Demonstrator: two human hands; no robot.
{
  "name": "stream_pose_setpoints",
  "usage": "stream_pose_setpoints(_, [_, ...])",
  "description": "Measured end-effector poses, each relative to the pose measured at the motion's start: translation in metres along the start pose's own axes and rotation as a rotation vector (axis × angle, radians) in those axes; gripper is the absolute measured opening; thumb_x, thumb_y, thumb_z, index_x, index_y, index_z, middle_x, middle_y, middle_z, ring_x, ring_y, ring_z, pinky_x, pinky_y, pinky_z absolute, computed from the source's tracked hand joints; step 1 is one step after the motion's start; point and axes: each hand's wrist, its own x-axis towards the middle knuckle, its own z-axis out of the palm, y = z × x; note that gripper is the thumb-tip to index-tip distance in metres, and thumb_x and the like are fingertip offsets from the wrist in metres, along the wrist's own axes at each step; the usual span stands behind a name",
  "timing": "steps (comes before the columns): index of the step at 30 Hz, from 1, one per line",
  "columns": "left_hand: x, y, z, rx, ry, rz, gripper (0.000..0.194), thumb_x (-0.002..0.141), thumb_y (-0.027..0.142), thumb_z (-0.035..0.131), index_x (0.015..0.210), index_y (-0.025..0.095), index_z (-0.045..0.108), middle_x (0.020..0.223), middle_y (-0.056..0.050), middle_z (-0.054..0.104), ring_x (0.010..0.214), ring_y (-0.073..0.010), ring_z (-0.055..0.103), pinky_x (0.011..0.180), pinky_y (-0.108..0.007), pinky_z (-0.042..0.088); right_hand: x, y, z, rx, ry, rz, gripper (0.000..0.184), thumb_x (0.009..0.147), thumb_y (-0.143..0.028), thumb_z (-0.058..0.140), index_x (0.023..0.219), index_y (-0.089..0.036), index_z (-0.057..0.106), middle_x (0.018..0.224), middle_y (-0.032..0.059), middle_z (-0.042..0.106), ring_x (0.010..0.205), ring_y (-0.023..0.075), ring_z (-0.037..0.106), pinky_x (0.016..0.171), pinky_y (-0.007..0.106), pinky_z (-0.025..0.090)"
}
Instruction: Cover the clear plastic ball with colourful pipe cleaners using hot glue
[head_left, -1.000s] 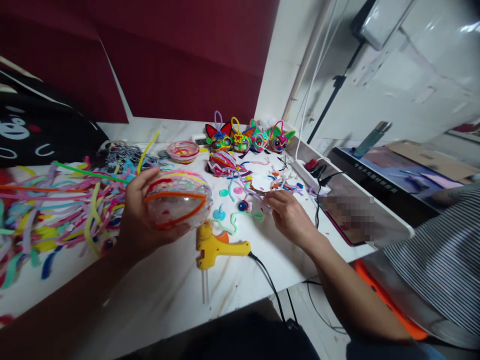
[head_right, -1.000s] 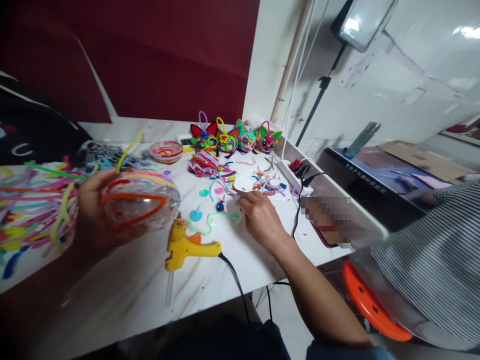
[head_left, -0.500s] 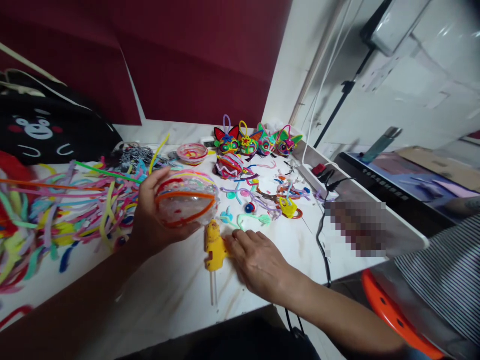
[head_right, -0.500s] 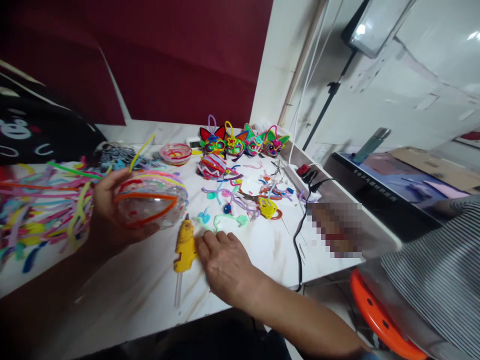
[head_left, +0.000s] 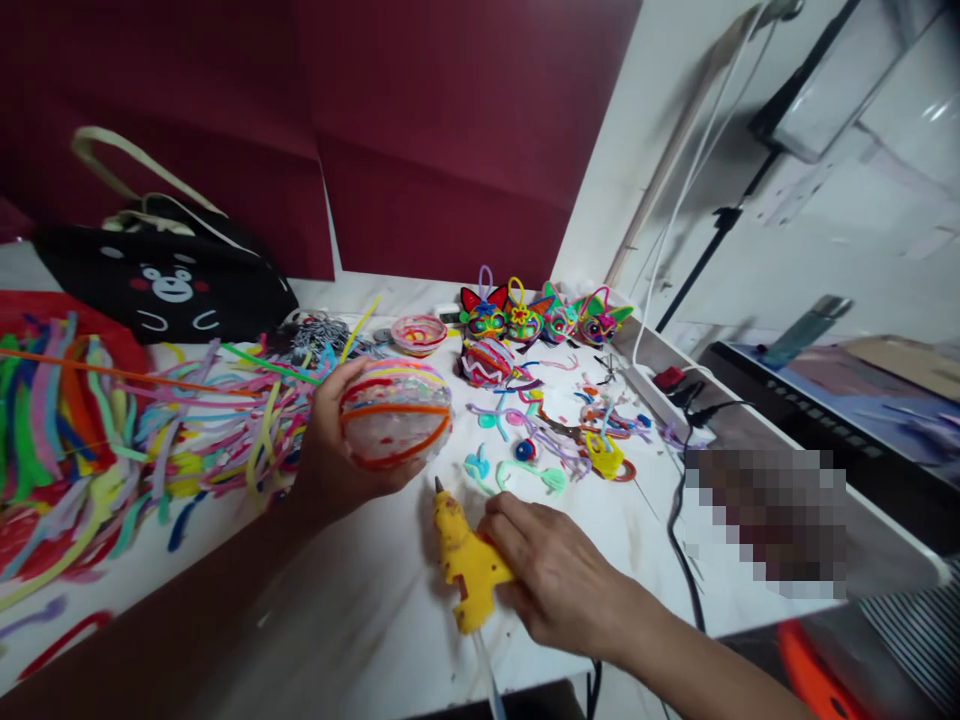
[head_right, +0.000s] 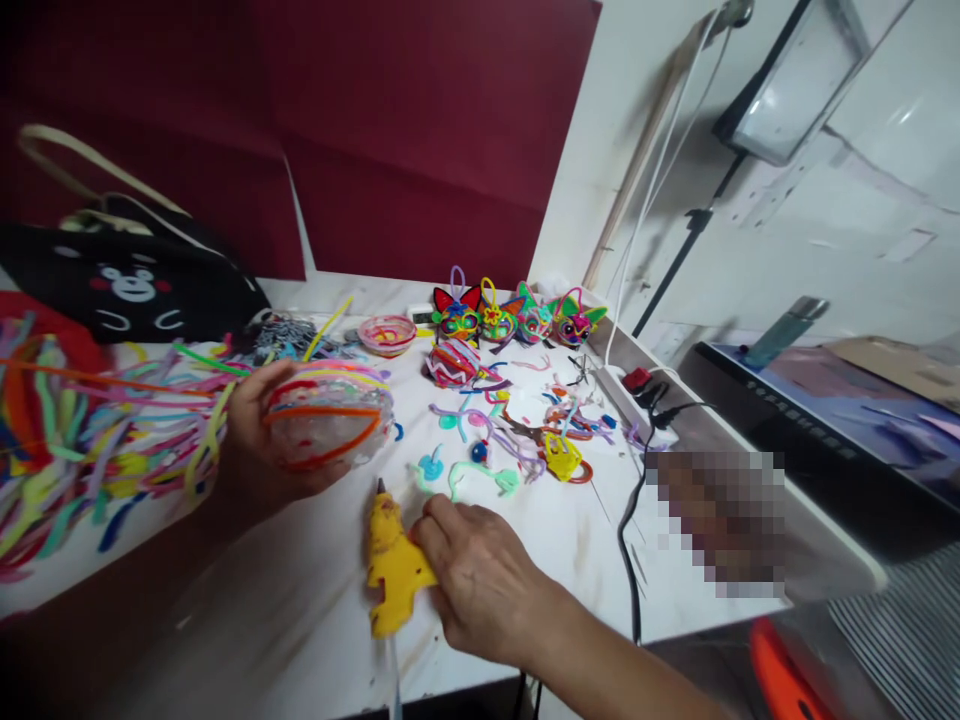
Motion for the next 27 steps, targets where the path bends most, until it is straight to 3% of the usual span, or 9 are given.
stream_pose_setpoints(4, [0.000, -0.007, 0.000, 0.065, 0.028, 0.018, 0.109, 0.063, 0.058, 0.091, 0.154, 0.020, 0.044, 0.142, -0.017, 0.060, 0.127, -0.0373, 0.067, 0.101, -0.049, 0.063, -0.015, 0.007, -0.011, 0.108, 0.088, -0.070, 0.045, 0.075, -0.008, 0.057, 0.119, -0.018, 0.058, 0.116, 0.0111, 0.069, 0.099, 0.0275, 0.070, 0.091, 0.042, 0.060])
stream_pose_setpoints(8, [0.001, -0.008, 0.000, 0.113, 0.008, 0.065, 0.107, 0.063, 0.051, 0.090, 0.154, 0.021, 0.043, 0.139, -0.016, 0.062, 0.122, -0.0380, 0.069, 0.098, -0.052, 0.064, -0.021, 0.009, -0.022, 0.276, 0.308, -0.175, 0.037, 0.083, -0.014, 0.057, 0.118, -0.023, 0.052, 0.109, 0.0080, 0.070, 0.093, 0.0233, 0.071, 0.079, 0.034, 0.060])
stream_pose_setpoints(11, [0.000, -0.007, 0.001, 0.127, -0.029, 0.143, 0.103, 0.064, 0.048, 0.088, 0.153, 0.024, 0.042, 0.140, -0.014, 0.062, 0.127, -0.0400, 0.067, 0.105, -0.059, 0.061, -0.016, 0.009, -0.028, 0.383, 0.462, -0.225, 0.028, 0.090, -0.023, 0.060, 0.116, -0.025, 0.051, 0.100, 0.0059, 0.068, 0.082, 0.0202, 0.068, 0.066, 0.029, 0.056])
stream_pose_setpoints(17, [-0.006, -0.008, 0.004, 0.065, -0.124, 0.271, 0.095, 0.067, 0.037, 0.084, 0.151, 0.030, 0.042, 0.144, -0.015, 0.062, 0.132, -0.0427, 0.065, 0.109, -0.067, 0.058, 0.007, 0.009, -0.020, 0.335, 0.677, -0.230, 0.021, 0.097, -0.025, 0.061, 0.117, -0.023, 0.054, 0.094, 0.0053, 0.069, 0.080, 0.0197, 0.070, 0.068, 0.029, 0.058])
stream_pose_setpoints(23, [-0.007, -0.002, 0.003, -0.019, -0.199, 0.352, 0.083, 0.073, 0.031, 0.082, 0.147, 0.037, 0.045, 0.150, -0.014, 0.058, 0.138, -0.0433, 0.061, 0.113, -0.073, 0.054, 0.016, 0.007, -0.003, 0.260, 0.770, -0.217, 0.020, 0.106, -0.040, 0.057, 0.116, -0.023, 0.057, 0.090, 0.0054, 0.073, 0.077, 0.0205, 0.073, 0.066, 0.031, 0.060])
stream_pose_setpoints(27, [-0.007, 0.003, 0.001, -0.013, -0.250, 0.397, 0.072, 0.078, 0.027, 0.082, 0.140, 0.037, 0.048, 0.161, -0.011, 0.049, 0.146, -0.0403, 0.054, 0.117, -0.072, 0.052, 0.013, 0.009, 0.000, 0.250, 0.775, -0.202, 0.021, 0.104, -0.040, 0.060, 0.116, -0.023, 0.058, 0.088, 0.0055, 0.073, 0.076, 0.0217, 0.073, 0.065, 0.032, 0.060])
